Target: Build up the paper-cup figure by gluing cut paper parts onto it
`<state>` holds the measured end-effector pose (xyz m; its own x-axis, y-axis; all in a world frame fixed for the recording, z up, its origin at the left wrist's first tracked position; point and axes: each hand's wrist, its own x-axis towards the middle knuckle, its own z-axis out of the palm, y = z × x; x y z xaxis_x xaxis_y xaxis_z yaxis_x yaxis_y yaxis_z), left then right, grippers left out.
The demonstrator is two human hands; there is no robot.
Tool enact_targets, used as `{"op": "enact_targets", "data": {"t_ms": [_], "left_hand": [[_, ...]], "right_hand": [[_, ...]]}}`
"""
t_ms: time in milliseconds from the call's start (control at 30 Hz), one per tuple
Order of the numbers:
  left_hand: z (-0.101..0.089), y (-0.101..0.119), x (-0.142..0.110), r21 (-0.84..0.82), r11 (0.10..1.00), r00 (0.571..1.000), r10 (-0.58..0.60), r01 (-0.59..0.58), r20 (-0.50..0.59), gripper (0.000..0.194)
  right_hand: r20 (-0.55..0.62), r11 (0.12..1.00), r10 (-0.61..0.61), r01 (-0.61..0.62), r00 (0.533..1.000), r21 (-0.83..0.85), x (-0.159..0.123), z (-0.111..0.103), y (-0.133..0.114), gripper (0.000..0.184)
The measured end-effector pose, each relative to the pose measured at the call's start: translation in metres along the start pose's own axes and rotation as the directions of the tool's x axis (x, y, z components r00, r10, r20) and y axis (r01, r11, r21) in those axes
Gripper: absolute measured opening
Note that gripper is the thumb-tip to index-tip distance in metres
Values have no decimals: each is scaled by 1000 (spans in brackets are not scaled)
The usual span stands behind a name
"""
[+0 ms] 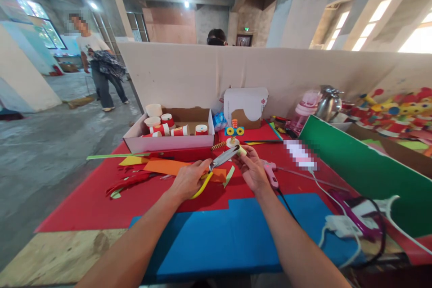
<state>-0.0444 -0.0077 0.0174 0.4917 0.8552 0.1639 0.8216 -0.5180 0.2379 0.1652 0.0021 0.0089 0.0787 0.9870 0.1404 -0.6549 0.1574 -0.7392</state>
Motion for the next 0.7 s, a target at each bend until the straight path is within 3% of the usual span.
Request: {"op": "enact_targets", "data": {"t_ms": [700], "left_hand": [[2, 1, 1, 16, 1000, 1000, 18, -18, 23, 37]], "right_hand": [[46, 996, 75, -77, 996, 46, 2, -4, 3, 28]]}}
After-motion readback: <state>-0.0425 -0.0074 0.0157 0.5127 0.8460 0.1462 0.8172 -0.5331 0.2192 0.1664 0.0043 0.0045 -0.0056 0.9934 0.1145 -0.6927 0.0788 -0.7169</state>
